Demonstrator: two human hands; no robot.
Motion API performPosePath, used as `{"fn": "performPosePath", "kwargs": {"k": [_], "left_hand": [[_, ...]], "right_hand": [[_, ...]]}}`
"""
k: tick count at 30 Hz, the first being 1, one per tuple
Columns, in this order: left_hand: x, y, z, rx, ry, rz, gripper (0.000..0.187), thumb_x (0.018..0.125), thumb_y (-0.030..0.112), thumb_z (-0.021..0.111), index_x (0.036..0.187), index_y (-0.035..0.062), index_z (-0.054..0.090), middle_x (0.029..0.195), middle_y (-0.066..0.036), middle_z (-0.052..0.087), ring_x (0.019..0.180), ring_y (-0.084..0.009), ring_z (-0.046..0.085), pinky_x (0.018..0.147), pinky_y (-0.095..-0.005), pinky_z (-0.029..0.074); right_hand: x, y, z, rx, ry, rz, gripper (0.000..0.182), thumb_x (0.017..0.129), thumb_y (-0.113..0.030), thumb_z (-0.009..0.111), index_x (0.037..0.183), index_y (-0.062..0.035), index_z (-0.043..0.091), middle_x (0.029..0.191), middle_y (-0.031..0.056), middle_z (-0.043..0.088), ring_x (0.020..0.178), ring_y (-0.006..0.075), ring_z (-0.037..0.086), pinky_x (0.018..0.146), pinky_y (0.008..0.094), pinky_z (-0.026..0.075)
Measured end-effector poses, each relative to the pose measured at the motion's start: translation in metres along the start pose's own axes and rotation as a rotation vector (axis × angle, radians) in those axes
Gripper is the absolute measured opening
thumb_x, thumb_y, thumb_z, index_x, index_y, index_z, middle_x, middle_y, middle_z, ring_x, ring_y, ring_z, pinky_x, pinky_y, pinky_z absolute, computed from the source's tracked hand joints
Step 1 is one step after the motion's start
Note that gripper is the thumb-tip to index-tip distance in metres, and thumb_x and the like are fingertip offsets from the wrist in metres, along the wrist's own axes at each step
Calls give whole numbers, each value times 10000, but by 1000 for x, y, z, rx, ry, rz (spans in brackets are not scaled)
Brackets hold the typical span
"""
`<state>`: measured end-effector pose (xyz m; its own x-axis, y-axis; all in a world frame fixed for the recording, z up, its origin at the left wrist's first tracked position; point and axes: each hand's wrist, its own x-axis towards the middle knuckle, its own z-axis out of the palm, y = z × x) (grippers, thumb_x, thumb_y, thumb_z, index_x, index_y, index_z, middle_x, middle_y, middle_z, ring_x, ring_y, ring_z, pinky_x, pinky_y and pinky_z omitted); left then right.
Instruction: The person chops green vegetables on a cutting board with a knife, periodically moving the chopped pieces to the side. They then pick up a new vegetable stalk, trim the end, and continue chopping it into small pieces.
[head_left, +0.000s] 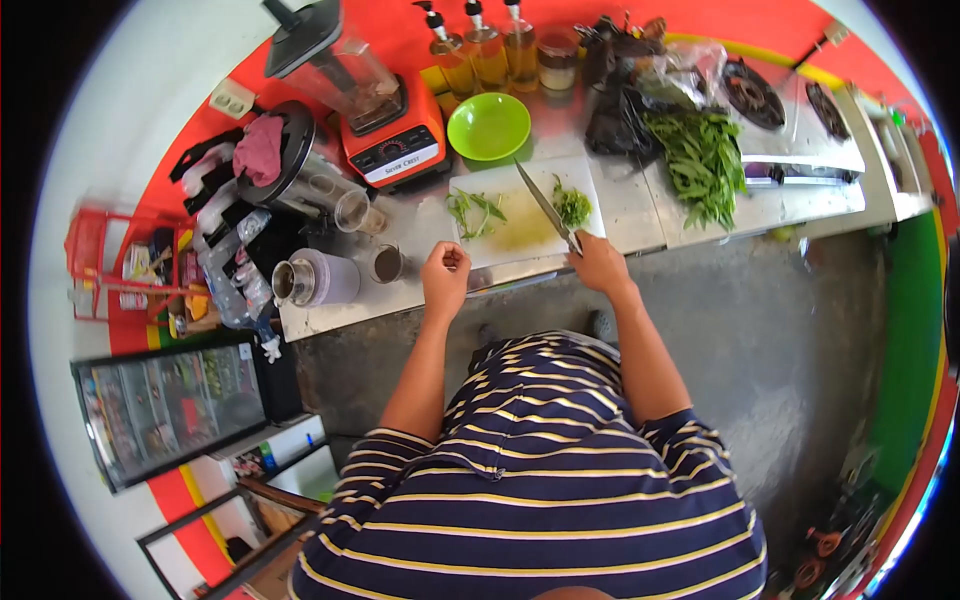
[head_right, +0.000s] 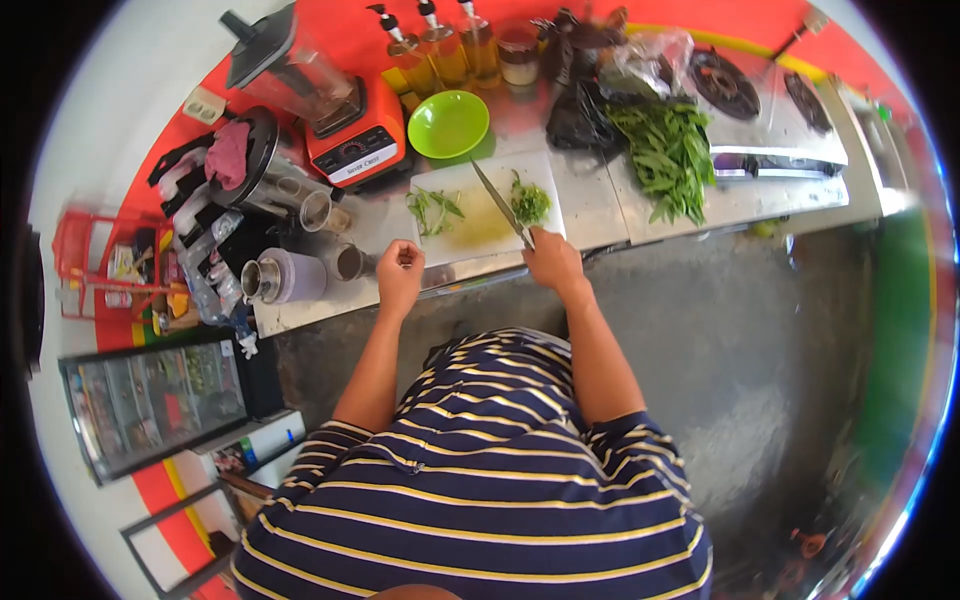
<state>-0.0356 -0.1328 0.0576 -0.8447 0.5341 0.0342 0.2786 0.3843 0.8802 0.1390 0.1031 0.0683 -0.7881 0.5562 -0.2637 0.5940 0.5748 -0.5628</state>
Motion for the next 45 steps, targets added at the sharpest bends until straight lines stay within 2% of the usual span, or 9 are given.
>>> {"fn": "performPosePath", "kwargs": {"k": [8,18,25,30,32,36,38,41,45], "left_hand": [[6,16,-41,-398,179,-133,131,878,-41,652,1004,-7,637,917,-20,629,853,-84,585,800,-233,476],[16,19,-50,-656,265,-84,150,879,-108,587,973,8,601,923,-44,609,1018,-196,665,849,-279,505],[28,41,-43,-667,294,-5,189,876,-109,628,1026,-3,587,947,-48,585,1114,-229,648,915,-308,499],[41,46,-25,-798,203,32,193,877,-107,625,1041,-13,588,995,-64,593,1039,-231,676,914,-317,504],[45,52,-14,-807,190,11,193,877,-105,625,1045,-17,589,1012,-70,595,993,-228,687,902,-320,511],[59,54,11,-669,137,7,225,873,-46,660,1088,-11,604,995,-75,644,895,-175,683,801,-280,517],[61,49,28,-611,108,-6,253,867,-22,679,1111,5,617,982,-63,675,885,-144,678,756,-257,506],[65,46,55,-313,-9,12,220,847,14,713,1056,4,646,941,-79,732,826,-141,691,732,-277,521],[65,38,92,-51,-151,142,164,828,35,731,979,19,669,882,-113,741,784,-221,708,713,-332,537]], "right_hand": [[6,-12,27,-4,-79,-40,290,907,-258,624,1041,-1,595,985,276,685,956,461,658,823,540,531],[20,-50,53,15,-176,-111,311,923,-248,613,1062,29,581,969,307,676,962,478,646,848,542,517],[13,-18,30,87,-153,-142,318,910,-284,638,1089,-23,610,973,266,692,958,459,650,837,539,509],[1,14,1,43,-180,-65,342,898,-318,651,1111,-50,646,996,238,703,966,453,651,834,536,505],[-1,24,1,57,-82,-4,350,902,-313,651,1131,-48,644,1006,240,703,971,452,650,837,530,507],[-3,34,-2,91,-28,-6,357,904,-310,658,1142,-44,643,1006,244,702,974,449,648,831,520,509],[-6,35,-5,144,36,-22,299,903,-260,678,1023,12,648,846,234,685,825,428,656,725,470,494],[-4,39,-7,213,6,-11,298,896,-253,685,1000,23,643,828,240,677,792,419,652,705,460,490],[-6,24,-21,136,-22,-2,356,894,-276,677,1107,7,648,954,269,694,929,459,654,795,505,509]]}}
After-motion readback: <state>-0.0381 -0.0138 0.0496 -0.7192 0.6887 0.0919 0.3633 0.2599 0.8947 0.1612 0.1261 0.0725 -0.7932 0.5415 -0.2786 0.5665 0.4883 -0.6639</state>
